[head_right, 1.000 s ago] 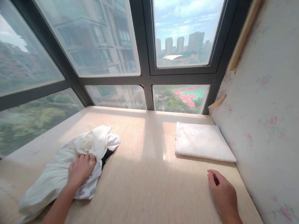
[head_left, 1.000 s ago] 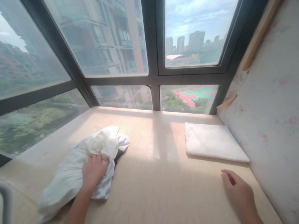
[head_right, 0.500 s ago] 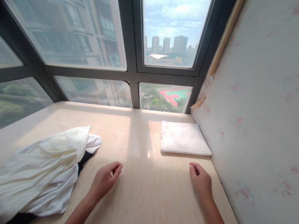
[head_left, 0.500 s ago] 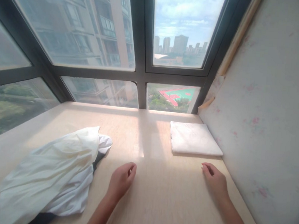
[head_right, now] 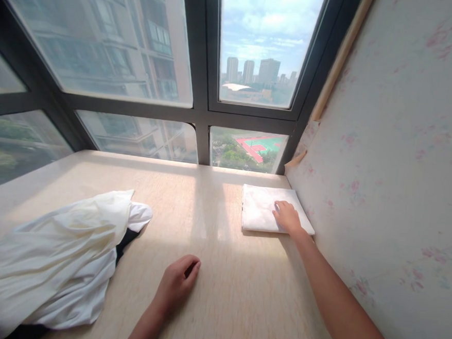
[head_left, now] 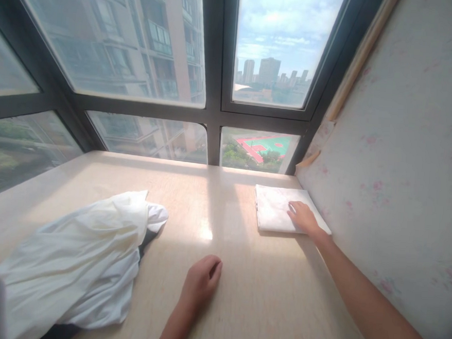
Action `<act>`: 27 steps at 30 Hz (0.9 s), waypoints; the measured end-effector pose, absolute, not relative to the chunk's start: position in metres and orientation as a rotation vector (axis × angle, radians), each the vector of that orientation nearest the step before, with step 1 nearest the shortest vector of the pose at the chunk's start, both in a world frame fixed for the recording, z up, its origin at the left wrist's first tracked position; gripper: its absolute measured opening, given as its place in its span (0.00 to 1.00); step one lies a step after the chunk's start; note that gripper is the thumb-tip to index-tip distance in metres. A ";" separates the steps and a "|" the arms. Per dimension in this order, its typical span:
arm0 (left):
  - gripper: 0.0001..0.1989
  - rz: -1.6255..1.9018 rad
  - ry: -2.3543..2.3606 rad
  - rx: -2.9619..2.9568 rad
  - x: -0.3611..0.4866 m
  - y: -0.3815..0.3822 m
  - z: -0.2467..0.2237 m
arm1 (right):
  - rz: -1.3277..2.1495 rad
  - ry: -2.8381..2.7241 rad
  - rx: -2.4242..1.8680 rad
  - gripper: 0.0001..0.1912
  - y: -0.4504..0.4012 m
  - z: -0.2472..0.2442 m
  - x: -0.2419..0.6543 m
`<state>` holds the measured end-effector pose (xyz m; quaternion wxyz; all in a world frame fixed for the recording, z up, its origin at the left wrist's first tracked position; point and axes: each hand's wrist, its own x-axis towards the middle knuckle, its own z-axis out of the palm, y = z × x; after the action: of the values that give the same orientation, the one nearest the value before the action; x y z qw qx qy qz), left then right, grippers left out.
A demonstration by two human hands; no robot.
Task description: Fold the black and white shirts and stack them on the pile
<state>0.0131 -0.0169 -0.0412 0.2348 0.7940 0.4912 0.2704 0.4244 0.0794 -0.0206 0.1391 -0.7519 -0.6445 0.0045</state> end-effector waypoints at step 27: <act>0.15 0.771 1.359 2.005 0.012 -0.017 -0.045 | -0.040 -2.011 -2.260 0.09 0.094 -0.019 0.421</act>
<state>0.0122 -0.0171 -0.0449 0.2954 0.7536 0.5107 0.2898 0.4206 0.0942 -0.0192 0.0582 -0.7458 -0.6635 -0.0132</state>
